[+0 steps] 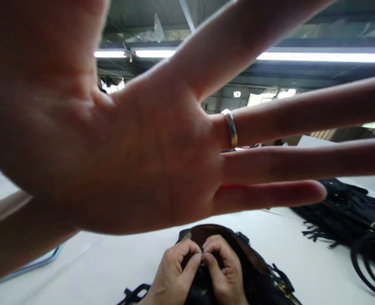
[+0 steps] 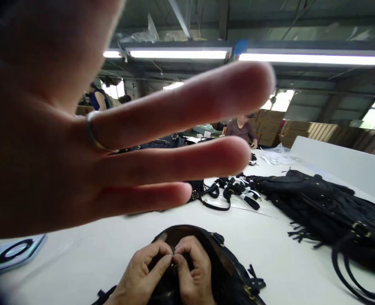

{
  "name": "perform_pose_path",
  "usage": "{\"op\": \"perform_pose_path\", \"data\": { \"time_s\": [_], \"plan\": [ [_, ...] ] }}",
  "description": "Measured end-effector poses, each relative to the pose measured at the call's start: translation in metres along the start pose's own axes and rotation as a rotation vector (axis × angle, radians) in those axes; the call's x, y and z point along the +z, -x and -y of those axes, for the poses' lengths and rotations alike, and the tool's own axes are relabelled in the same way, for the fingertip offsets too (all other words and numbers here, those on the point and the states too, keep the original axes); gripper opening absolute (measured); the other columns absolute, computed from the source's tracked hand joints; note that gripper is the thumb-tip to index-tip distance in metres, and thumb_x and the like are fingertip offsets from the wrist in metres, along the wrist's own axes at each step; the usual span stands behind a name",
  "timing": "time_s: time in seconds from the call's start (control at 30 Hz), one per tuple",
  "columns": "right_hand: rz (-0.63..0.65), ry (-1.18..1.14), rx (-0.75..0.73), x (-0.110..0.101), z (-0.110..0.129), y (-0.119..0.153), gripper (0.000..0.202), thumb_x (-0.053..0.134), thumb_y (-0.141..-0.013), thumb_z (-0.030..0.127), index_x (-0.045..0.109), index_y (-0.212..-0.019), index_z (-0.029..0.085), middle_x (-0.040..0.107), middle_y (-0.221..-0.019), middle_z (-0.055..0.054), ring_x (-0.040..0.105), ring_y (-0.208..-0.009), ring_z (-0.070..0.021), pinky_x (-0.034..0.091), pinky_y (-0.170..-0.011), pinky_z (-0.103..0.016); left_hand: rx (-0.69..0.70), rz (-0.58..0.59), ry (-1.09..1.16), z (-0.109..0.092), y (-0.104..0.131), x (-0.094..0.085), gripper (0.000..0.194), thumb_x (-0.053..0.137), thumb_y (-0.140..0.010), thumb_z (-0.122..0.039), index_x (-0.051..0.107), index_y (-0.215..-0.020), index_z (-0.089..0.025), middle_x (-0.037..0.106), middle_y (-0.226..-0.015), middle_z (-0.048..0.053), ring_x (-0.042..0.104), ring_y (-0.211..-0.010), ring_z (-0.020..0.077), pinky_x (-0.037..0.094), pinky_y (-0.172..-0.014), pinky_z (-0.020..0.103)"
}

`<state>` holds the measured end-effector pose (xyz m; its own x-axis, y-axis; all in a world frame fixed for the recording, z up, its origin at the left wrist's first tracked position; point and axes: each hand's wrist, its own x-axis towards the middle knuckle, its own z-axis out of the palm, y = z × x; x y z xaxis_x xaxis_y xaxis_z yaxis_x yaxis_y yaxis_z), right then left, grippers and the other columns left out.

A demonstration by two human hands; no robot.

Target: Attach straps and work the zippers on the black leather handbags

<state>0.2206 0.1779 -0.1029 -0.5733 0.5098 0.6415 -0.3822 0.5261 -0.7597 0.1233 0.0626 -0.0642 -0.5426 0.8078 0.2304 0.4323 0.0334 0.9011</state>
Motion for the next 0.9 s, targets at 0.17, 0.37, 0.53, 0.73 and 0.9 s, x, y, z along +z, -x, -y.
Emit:
{"op": "perform_pose_path", "data": {
  "time_s": [0.17, 0.37, 0.53, 0.73, 0.9],
  "plan": [
    [0.042, 0.147, 0.101, -0.009, -0.021, 0.003, 0.026, 0.056, -0.090, 0.046, 0.063, -0.080, 0.023, 0.059, -0.073, -0.005, 0.059, -0.074, -0.0227, 0.051, -0.062, -0.029, -0.069, -0.092, 0.049, 0.003, -0.006, 0.007, 0.031, 0.057, -0.090, -0.045, 0.063, -0.081, -0.016, 0.062, -0.076, 0.001, 0.058, -0.069, 0.0142, 0.050, -0.065, 0.026],
    [0.126, 0.220, 0.099, -0.016, -0.033, -0.001, 0.033, 0.059, -0.091, 0.053, 0.066, -0.097, 0.021, 0.064, -0.098, -0.006, 0.061, -0.087, -0.0208, 0.054, -0.073, -0.031, -0.094, -0.139, 0.017, 0.001, -0.010, 0.004, 0.031, 0.057, -0.093, -0.041, 0.061, -0.107, -0.015, 0.063, -0.105, 0.006, 0.062, -0.088, 0.0178, 0.056, -0.076, 0.035],
    [0.143, 0.342, 0.088, -0.036, -0.005, -0.019, 0.028, 0.055, -0.099, 0.037, 0.060, -0.116, 0.016, 0.058, -0.117, -0.009, 0.060, -0.098, -0.0201, 0.054, -0.085, -0.037, -0.079, -0.202, -0.022, 0.003, -0.005, -0.001, 0.031, 0.057, -0.093, -0.041, 0.060, -0.110, -0.016, 0.062, -0.110, 0.007, 0.062, -0.093, 0.0190, 0.056, -0.081, 0.037],
    [0.088, 0.526, 0.075, -0.110, 0.052, -0.022, 0.020, 0.056, -0.098, 0.037, 0.062, -0.113, 0.026, 0.056, -0.122, -0.008, 0.057, -0.106, -0.0206, 0.053, -0.088, -0.034, -0.068, -0.232, -0.132, 0.016, 0.015, -0.033, 0.034, 0.059, -0.089, -0.050, 0.065, -0.103, -0.020, 0.064, -0.110, 0.007, 0.061, -0.099, 0.0214, 0.053, -0.086, 0.038],
    [-0.002, 0.682, 0.062, -0.149, 0.057, -0.026, 0.020, 0.057, -0.098, 0.034, 0.062, -0.114, 0.023, 0.057, -0.121, -0.009, 0.058, -0.105, -0.0202, 0.052, -0.089, -0.036, -0.121, -0.129, -0.253, 0.026, 0.020, -0.037, 0.034, 0.063, -0.086, -0.049, 0.066, -0.097, -0.017, 0.067, -0.097, 0.005, 0.064, -0.090, 0.0207, 0.054, -0.081, 0.036]
  ]
}}
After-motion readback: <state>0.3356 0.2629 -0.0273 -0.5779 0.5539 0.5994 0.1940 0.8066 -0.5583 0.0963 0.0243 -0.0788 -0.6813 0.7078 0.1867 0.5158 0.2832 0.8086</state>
